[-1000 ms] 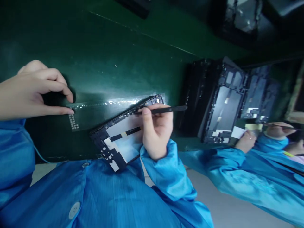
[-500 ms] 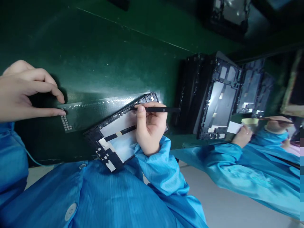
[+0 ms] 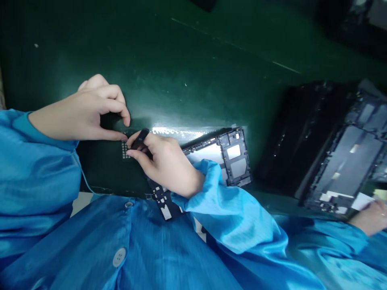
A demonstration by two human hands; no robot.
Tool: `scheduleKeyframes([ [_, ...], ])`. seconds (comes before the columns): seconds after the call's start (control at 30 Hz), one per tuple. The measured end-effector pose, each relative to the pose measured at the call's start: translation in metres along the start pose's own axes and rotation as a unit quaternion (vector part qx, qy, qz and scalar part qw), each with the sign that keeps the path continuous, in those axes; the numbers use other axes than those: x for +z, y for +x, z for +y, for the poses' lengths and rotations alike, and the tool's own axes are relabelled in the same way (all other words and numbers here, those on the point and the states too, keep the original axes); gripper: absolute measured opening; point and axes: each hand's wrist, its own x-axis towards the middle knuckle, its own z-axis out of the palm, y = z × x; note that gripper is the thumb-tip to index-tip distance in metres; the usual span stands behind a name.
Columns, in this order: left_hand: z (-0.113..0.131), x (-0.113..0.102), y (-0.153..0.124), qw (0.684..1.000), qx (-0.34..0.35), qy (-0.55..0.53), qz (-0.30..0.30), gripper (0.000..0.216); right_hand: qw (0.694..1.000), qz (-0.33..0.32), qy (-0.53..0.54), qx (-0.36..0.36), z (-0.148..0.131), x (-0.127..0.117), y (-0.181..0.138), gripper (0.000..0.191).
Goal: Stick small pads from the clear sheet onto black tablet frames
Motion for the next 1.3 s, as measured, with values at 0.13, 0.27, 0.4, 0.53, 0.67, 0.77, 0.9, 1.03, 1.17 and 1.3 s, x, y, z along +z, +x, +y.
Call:
scheduleKeyframes([
  [0.13,-0.003,0.002,0.002,0.999,0.018,-0.019,0.023,0.026,1.0,0.0,0.006,0.017,0.006,0.003,-0.001,0.009],
  [0.27,-0.002,0.001,0.002,1.0,0.014,0.001,0.009,0.026,0.999,-0.011,0.014,0.029,0.0,0.001,0.001,0.007],
  [0.4,0.0,0.0,0.0,1.0,0.019,0.009,0.008,0.027,0.981,0.065,0.165,0.074,0.002,-0.017,-0.009,0.013],
  [0.53,-0.008,0.003,-0.001,0.999,0.034,-0.015,0.029,0.048,0.906,0.398,0.137,0.041,0.029,-0.046,-0.046,0.016],
  [0.67,-0.018,0.008,-0.001,0.999,0.022,0.001,0.048,0.067,0.876,0.478,0.048,0.042,0.058,-0.057,-0.075,0.02],
  [0.77,-0.019,0.009,-0.003,0.998,0.014,0.02,0.056,0.075,0.89,0.455,0.018,0.033,0.066,-0.052,-0.077,0.02],
  [0.9,-0.016,0.008,-0.005,0.999,0.005,0.022,0.05,0.07,0.899,0.437,-0.004,0.039,0.064,-0.049,-0.077,0.016],
  [1.03,-0.015,0.007,-0.005,0.998,0.009,0.021,0.053,0.07,0.906,0.41,-0.084,0.058,0.046,-0.054,-0.081,0.012],
  [1.17,-0.006,0.003,-0.007,0.999,0.008,-0.016,0.04,0.067,0.946,0.321,-0.037,0.015,0.01,-0.046,-0.06,0.009],
  [1.3,0.005,-0.002,-0.006,0.999,-0.006,-0.036,0.016,0.031,0.998,0.041,0.038,-0.002,-0.007,-0.019,-0.018,0.007],
])
